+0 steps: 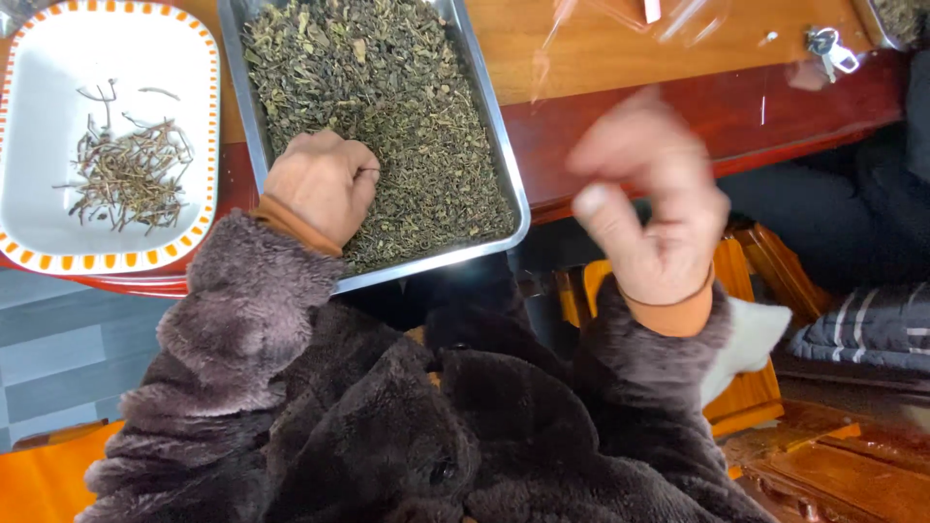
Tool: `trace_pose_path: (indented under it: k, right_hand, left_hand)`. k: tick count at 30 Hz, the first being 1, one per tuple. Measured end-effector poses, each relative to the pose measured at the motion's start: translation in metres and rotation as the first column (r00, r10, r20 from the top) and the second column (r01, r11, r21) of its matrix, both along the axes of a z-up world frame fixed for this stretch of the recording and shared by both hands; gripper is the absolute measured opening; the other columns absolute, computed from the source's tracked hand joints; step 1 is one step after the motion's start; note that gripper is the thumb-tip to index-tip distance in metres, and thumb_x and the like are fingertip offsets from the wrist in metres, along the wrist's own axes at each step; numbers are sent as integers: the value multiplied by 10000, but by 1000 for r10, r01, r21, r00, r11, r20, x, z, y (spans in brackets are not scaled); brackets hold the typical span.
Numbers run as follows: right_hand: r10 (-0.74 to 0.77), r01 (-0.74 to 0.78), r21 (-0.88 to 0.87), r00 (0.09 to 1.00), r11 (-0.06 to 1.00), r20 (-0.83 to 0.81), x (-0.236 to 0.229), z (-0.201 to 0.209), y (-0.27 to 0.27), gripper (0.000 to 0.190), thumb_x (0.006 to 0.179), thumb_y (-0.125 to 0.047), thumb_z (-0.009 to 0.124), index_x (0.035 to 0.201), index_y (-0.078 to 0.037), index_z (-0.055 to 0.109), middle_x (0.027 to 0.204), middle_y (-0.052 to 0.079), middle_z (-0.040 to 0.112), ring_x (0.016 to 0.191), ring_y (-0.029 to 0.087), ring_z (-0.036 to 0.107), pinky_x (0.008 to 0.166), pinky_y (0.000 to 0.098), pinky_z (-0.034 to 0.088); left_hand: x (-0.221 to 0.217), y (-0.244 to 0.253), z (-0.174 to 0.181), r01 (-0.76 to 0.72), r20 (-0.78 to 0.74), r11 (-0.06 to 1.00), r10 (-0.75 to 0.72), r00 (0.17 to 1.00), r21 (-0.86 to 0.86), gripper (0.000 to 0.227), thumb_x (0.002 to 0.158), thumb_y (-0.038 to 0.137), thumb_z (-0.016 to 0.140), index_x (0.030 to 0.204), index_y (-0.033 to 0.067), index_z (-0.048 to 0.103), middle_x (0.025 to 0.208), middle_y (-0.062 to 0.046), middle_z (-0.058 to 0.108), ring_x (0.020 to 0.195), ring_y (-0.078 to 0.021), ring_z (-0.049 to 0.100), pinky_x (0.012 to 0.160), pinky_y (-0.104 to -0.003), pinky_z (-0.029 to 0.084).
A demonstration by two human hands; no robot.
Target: Sorting dried tea leaves by manually removing stems and placing them in a separate bowl
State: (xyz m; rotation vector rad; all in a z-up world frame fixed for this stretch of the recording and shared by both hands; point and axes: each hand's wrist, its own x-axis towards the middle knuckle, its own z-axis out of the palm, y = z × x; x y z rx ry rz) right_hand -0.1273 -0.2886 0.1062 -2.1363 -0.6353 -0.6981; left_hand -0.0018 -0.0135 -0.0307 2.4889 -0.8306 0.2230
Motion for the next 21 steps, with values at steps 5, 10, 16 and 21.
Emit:
trace_pose_path:
  k: [5,10,16,21]
  right_hand:
    - [242,-193,283,959,940,-149,-18,-23,-40,190,958,-160,681,1025,15,652,835,104,704,748,210,714,1040,480,617]
    - [-19,113,475,980,873,-198,-8,-45,-23,256,971,-152,708,1088,64,634,914,187,708,849,270,755,806,356,670]
    - [-55,82,78,950,994,-306,18,-73,-5,104,999,-38,705,1093,5,718,1037,110,734,890,142,678,800,236,541]
    - [-337,297,170,885,940,321,10,-28,13,285,979,-203,687,1091,56,641,1211,232,598,1196,389,567,1133,536,466]
  left_hand:
    - [-11,30,22,-4,-2,967,4,1000,-254,116,990,31,683,942,100,763,951,-92,762,875,-242,720,793,-370,607]
    - [-22,85,34,-19,1,949,20,1000,-314,135,1111,-25,680,1028,-18,786,946,-155,748,795,-211,701,685,-293,629]
    - [3,175,-26,-403,222,905,425,878,-139,128,1090,156,869,1217,140,878,936,-51,778,799,-230,723,747,-370,546]
    - [7,163,-28,-293,394,955,289,872,-51,303,957,88,870,1251,17,859,1086,-165,796,981,-373,700,904,-465,550]
